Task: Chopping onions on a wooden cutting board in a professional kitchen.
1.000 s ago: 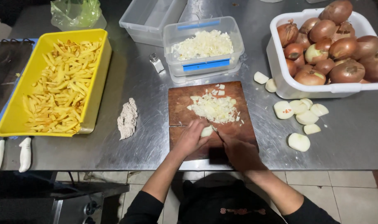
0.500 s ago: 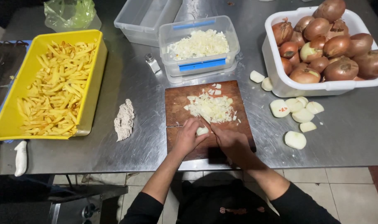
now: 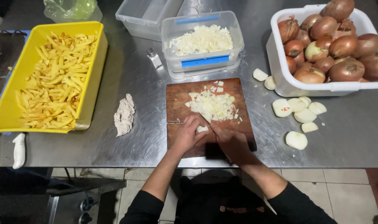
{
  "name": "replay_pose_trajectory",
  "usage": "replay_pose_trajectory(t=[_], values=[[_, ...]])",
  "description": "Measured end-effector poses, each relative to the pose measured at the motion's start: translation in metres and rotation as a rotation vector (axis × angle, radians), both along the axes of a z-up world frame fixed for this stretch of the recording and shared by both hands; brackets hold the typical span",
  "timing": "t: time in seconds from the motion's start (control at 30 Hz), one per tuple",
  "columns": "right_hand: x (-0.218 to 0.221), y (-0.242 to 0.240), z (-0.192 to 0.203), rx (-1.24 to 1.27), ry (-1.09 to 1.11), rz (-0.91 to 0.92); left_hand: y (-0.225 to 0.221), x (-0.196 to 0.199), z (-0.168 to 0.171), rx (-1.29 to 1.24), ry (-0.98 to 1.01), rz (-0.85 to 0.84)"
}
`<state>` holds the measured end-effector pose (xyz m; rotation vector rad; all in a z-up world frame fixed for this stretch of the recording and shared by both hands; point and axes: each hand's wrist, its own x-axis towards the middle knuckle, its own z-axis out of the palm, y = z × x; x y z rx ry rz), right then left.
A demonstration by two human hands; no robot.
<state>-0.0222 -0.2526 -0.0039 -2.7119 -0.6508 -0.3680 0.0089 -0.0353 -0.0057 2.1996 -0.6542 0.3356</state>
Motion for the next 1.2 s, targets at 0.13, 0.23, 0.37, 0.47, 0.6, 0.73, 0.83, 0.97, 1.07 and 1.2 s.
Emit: replay_pose_trajectory(t=[0.13, 0.23, 0.37, 0.47, 0.6, 0.73, 0.83, 0.97, 1.07, 1.2], values=[[-0.004, 0.012, 0.030, 0.060, 0.039, 0.084, 0.002, 0.007, 0.002, -0.012, 0.081, -0.026], [-0.003, 0.010, -0.004, -0.019, 0.052, 0.025, -0.002, 0.007, -0.013, 0.029, 0.087, -0.015], [-0.022, 0.005, 0.013, -0.263, 0.176, -0.004, 0.002, 0.007, -0.013, 0.071, 0.004, 0.015], [-0.013, 0.004, 0.003, -0.131, 0.135, -0.033, 0.004, 0.002, -0.007, 0.045, 0.049, 0.005], [-0.007, 0.011, 0.029, 0.059, -0.092, 0.061, 0.005, 0.003, -0.009, 0.012, 0.056, -0.020], [-0.008, 0.015, 0.004, -0.107, -0.009, 0.019, 0.004, 0.003, -0.014, 0.048, 0.025, -0.022], [-0.017, 0.009, -0.008, 0.011, -0.006, 0.062, 0.005, -0.001, -0.012, 0.076, 0.022, 0.008], [-0.013, 0.003, 0.010, -0.174, 0.168, -0.057, 0.006, -0.003, -0.007, 0.069, -0.020, 0.042], [-0.003, 0.011, 0.009, -0.049, 0.068, -0.048, 0.007, -0.005, 0.000, 0.058, -0.042, 0.039], [-0.006, 0.019, 0.007, -0.001, 0.022, 0.046, 0.007, -0.003, -0.004, 0.059, -0.023, 0.029]])
